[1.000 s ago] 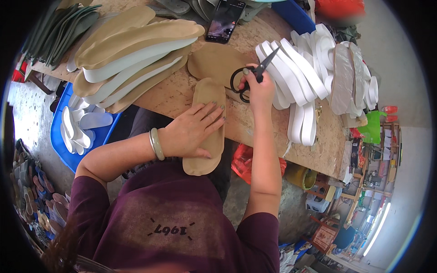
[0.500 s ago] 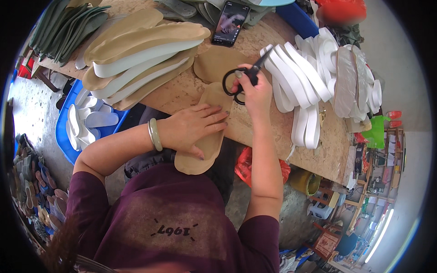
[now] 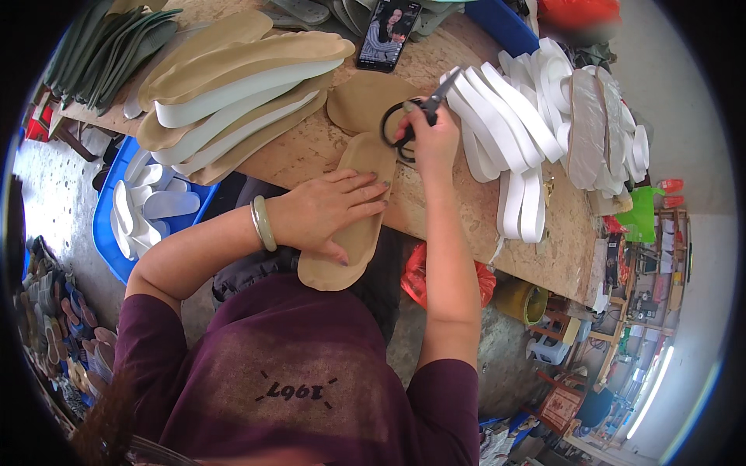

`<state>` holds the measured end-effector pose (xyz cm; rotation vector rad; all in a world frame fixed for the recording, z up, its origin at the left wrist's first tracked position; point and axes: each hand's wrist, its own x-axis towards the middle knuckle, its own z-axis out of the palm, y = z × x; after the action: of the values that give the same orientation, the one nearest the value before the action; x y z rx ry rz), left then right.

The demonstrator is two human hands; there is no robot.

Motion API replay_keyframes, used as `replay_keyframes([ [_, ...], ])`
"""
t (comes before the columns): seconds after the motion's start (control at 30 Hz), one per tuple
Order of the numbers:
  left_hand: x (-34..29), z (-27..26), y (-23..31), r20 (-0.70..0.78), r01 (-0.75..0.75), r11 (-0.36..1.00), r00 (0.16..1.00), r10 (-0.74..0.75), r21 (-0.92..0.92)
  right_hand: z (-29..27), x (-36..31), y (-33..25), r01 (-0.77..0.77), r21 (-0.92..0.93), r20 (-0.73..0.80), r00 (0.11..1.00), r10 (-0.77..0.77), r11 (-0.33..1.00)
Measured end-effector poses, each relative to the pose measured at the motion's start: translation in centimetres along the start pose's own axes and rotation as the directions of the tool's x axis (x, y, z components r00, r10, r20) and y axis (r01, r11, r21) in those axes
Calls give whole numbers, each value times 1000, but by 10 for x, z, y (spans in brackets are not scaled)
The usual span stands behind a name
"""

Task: Cutting and preparing shoe insole components for assembly.

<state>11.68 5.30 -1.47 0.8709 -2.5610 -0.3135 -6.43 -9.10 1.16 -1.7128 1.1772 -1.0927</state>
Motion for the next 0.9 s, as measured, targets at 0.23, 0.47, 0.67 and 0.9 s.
replay_keyframes([
  [0.23, -4, -1, -3, -18, 14, 999, 1000, -14, -31, 0, -27, -18, 83, 25, 119, 989, -86, 996],
  [0.47, -1, 1, -1, -26, -30, 999, 999, 29, -20, 5, -22, -2, 591, -218, 401, 780, -481, 777],
  [0.67, -3, 1, 1, -4, -13, 1000, 1000, 13, 0, 16, -30, 4, 170, -129, -102, 978, -183, 977],
  [0.9, -2, 1, -2, -4, -6, 1000, 1000, 6, -12, 27, -56, -8, 291, -469, 69, 953, -294, 834],
])
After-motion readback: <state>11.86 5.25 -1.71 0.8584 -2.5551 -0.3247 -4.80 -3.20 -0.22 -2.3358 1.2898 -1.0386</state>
